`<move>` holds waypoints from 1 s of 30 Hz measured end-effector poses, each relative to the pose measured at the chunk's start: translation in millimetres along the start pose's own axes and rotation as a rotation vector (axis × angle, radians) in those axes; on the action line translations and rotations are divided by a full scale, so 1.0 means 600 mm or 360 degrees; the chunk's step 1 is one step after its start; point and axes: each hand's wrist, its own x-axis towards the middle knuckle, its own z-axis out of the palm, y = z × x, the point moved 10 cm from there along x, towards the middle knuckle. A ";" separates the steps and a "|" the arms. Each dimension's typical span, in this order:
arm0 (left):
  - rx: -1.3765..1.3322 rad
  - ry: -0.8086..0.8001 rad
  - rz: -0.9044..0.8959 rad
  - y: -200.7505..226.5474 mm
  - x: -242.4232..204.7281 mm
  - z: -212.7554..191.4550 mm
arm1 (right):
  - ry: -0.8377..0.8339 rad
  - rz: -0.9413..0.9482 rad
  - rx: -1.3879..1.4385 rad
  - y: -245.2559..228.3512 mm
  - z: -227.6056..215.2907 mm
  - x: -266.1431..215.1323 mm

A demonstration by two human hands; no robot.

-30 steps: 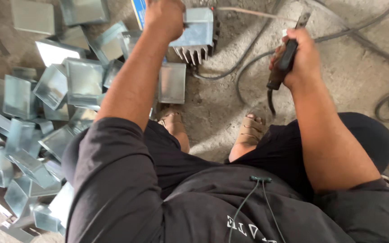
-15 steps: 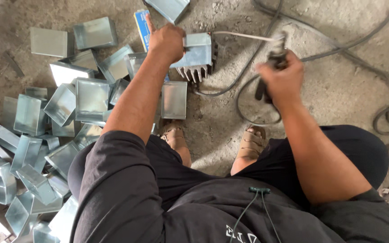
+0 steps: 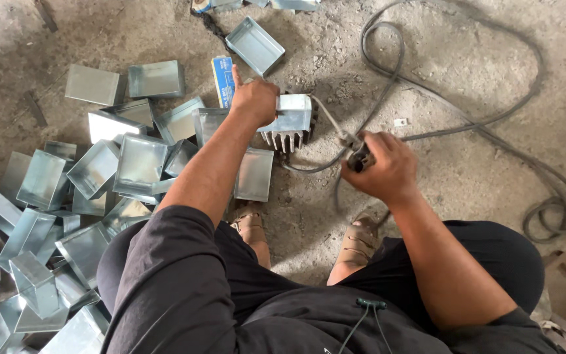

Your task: The person sits on the floor and welds small metal boxes using a handheld welding torch. They pick up a box from a pile, place it on a gear-shaped metal stand, and weld the seams while sparks fly. The person repeats this process, handling multiple boxes and occasionally adjusting their position.

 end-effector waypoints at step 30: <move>-0.0010 0.0046 0.0018 -0.005 0.018 0.033 | 0.0055 0.0382 0.0260 0.032 -0.005 -0.022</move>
